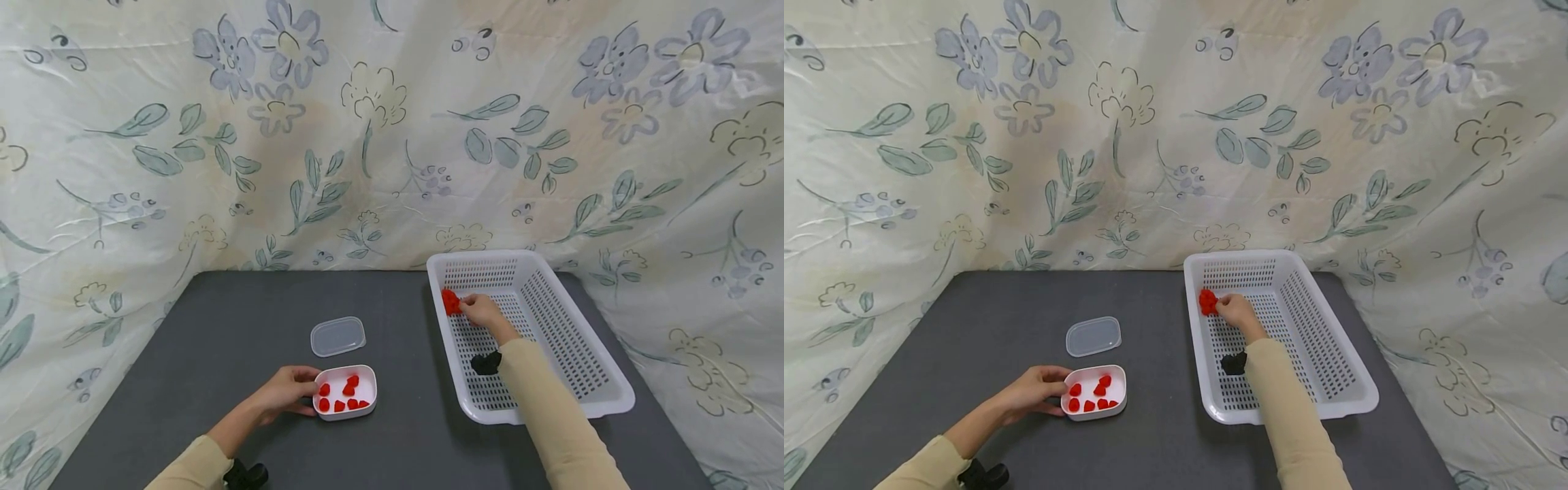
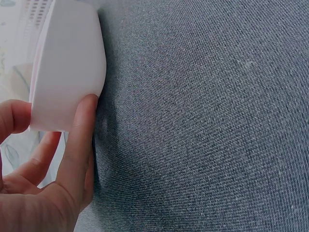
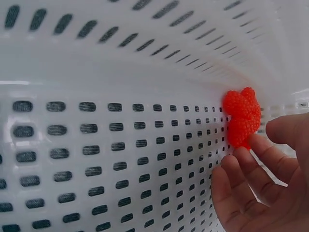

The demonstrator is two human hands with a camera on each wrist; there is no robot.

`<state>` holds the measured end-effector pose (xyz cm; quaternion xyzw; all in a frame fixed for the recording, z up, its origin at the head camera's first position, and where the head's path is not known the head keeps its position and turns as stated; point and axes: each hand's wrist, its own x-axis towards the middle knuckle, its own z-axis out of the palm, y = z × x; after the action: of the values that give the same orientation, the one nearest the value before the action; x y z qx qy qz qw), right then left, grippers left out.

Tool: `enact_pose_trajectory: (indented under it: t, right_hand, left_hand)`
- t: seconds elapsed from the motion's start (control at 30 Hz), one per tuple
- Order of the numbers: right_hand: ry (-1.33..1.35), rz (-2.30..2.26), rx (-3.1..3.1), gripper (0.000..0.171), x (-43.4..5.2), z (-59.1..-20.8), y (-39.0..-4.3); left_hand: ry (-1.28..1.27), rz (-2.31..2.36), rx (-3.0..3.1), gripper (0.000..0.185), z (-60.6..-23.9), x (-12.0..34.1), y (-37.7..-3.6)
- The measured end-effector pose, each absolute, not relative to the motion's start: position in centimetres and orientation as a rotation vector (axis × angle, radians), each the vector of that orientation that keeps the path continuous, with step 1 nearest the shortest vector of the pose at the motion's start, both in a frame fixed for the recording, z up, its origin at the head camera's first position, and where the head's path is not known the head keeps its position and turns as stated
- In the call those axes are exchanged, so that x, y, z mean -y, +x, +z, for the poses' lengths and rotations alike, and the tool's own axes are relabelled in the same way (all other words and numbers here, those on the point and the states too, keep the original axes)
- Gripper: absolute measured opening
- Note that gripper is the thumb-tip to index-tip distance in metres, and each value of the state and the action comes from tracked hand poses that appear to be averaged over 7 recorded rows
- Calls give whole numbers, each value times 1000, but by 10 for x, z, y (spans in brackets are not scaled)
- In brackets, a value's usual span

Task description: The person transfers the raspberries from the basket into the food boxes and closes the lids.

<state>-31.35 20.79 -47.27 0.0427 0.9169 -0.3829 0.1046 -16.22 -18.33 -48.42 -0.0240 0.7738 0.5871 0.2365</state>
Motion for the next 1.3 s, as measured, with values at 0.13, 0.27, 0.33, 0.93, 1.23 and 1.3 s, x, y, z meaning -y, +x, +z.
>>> enact_pose_trajectory:
  t: [0.13, 0.27, 0.33, 0.93, 1.23, 1.3]
  right_hand:
    - [129, -1090, -2710, 39, -206, -472, -311]
    - [144, -1078, -2688, 38, -206, -471, -310]
    - [149, -1079, -2673, 35, -207, -472, -310]
    - [149, -1131, -2498, 22, -203, -466, -303]
    - [129, -1147, -2467, 20, -201, -465, -300]
    - [126, -1161, -2451, 20, -201, -465, -299]
  left_hand:
    - [-61, 1614, -2114, 43, -484, 184, -163]
    - [-51, 1618, -2112, 43, -484, 184, -163]
    - [-49, 1618, -2114, 43, -484, 184, -163]
    - [-23, 1621, -2113, 43, -482, 184, -161]
    - [-18, 1634, -2108, 44, -486, 182, -158]
    - [-23, 1636, -2110, 44, -486, 182, -157]
